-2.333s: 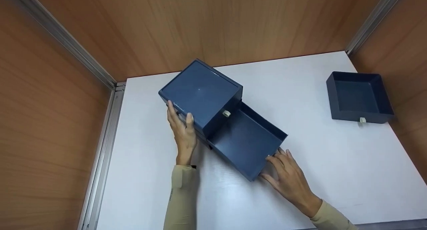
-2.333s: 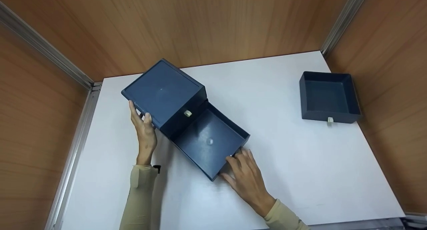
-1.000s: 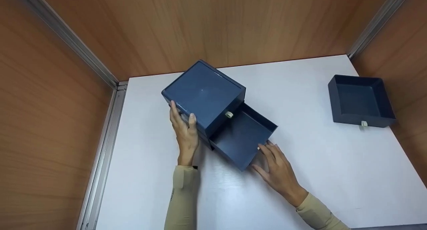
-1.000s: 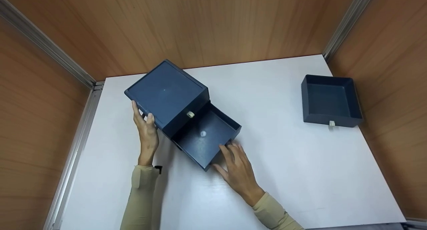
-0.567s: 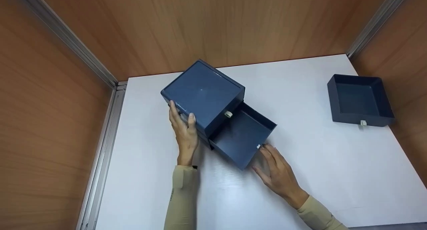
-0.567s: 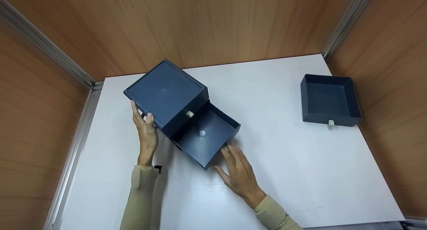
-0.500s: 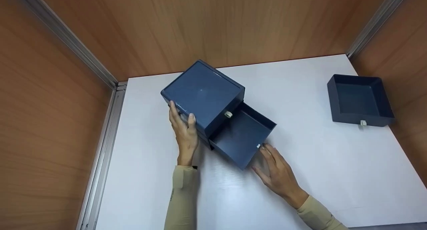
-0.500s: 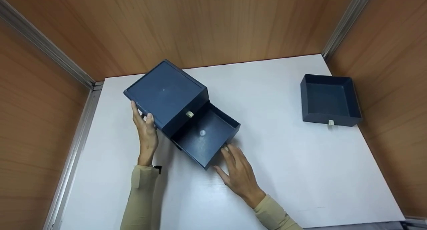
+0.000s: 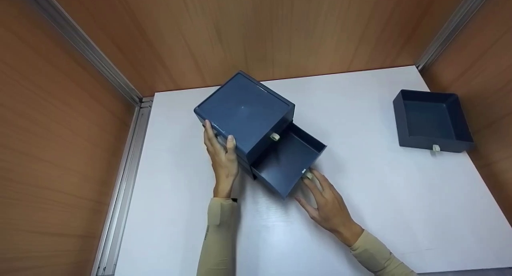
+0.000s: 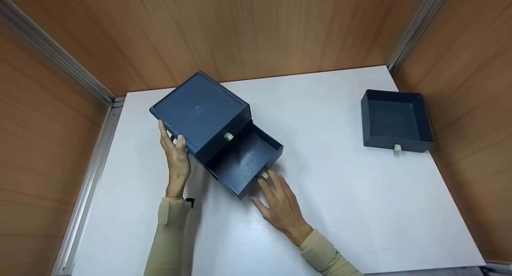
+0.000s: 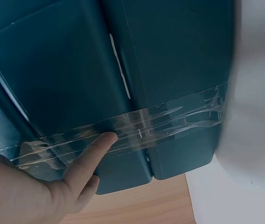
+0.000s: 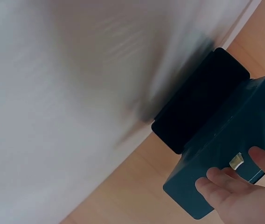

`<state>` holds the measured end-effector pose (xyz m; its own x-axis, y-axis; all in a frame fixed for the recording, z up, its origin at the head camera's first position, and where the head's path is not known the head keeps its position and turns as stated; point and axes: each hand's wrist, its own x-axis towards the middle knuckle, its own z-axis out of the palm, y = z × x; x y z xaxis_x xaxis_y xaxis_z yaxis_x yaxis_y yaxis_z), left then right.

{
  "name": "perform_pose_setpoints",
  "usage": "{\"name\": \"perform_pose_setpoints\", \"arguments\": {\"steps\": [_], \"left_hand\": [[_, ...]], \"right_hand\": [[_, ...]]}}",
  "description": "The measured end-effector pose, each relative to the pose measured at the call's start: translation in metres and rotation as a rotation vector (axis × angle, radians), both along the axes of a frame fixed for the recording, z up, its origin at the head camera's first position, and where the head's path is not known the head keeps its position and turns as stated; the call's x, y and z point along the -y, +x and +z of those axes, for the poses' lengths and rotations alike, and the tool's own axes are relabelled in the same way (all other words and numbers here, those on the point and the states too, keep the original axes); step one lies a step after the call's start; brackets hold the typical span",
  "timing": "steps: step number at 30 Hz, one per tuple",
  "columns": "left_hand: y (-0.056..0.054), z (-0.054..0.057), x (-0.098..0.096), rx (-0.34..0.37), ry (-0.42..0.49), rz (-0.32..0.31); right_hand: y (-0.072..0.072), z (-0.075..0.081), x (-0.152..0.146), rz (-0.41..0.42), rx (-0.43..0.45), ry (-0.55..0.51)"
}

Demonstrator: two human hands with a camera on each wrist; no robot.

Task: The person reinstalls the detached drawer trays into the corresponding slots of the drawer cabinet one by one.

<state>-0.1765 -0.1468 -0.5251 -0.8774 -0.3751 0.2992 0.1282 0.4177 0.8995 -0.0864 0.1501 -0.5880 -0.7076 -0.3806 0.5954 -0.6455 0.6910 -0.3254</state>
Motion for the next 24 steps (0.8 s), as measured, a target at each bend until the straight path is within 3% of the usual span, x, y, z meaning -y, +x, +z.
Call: {"name": "perform_pose_setpoints", "arguments": {"steps": [24], "left_hand": [[0.001, 0.001, 0.000, 0.025, -0.012, 0.007]], "right_hand": [[-0.041, 0.008, 0.051, 0.020, 0.101, 0.042]]}}
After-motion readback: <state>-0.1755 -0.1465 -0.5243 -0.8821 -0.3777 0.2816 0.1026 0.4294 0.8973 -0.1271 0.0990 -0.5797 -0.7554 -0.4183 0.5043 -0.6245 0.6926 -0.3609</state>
